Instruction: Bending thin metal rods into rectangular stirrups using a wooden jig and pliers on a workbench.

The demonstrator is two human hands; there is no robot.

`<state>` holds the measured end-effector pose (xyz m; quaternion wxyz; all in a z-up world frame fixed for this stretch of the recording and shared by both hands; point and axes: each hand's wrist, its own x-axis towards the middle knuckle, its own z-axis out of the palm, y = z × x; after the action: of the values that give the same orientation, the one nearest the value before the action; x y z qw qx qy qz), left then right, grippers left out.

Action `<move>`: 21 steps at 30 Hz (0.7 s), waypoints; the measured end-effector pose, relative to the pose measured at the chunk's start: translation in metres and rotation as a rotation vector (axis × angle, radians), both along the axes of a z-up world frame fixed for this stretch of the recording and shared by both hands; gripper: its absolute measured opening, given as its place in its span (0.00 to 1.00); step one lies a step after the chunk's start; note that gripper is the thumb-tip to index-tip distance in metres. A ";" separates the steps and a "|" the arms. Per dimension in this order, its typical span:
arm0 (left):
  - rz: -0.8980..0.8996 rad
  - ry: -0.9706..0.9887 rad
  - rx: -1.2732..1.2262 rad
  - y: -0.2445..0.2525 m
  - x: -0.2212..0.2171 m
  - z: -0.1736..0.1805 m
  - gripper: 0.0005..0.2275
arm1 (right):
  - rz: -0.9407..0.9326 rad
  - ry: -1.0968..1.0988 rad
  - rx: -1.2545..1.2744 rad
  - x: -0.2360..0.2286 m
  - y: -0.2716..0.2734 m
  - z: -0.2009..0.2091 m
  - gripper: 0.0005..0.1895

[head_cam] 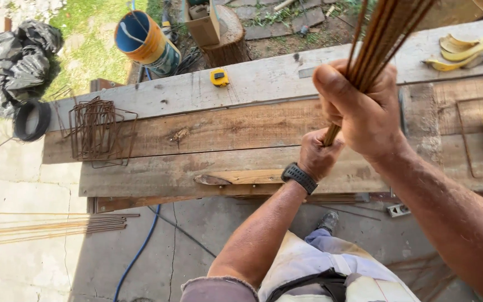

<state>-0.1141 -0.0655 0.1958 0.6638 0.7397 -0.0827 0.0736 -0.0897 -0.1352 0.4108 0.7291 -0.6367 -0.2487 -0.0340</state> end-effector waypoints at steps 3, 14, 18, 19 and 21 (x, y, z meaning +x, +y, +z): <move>0.000 0.035 0.043 0.001 -0.006 0.023 0.15 | 0.002 -0.015 -0.057 -0.002 -0.005 0.004 0.24; 0.011 0.178 0.065 0.004 -0.010 0.020 0.12 | 0.007 0.055 -0.010 0.001 -0.001 0.005 0.23; -0.112 0.190 -0.166 0.001 -0.006 0.022 0.16 | -0.009 0.033 -0.006 0.003 -0.003 0.006 0.24; -0.115 0.185 -0.166 0.001 -0.006 0.025 0.16 | -0.012 0.027 -0.006 0.002 -0.006 0.009 0.24; -0.114 0.131 -0.063 0.003 -0.005 0.030 0.19 | -0.067 0.108 -0.021 0.002 -0.008 0.015 0.23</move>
<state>-0.1191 -0.0628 0.2256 0.6937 0.7159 -0.0786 -0.0102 -0.0874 -0.1436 0.4258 0.7333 -0.6531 -0.1879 -0.0214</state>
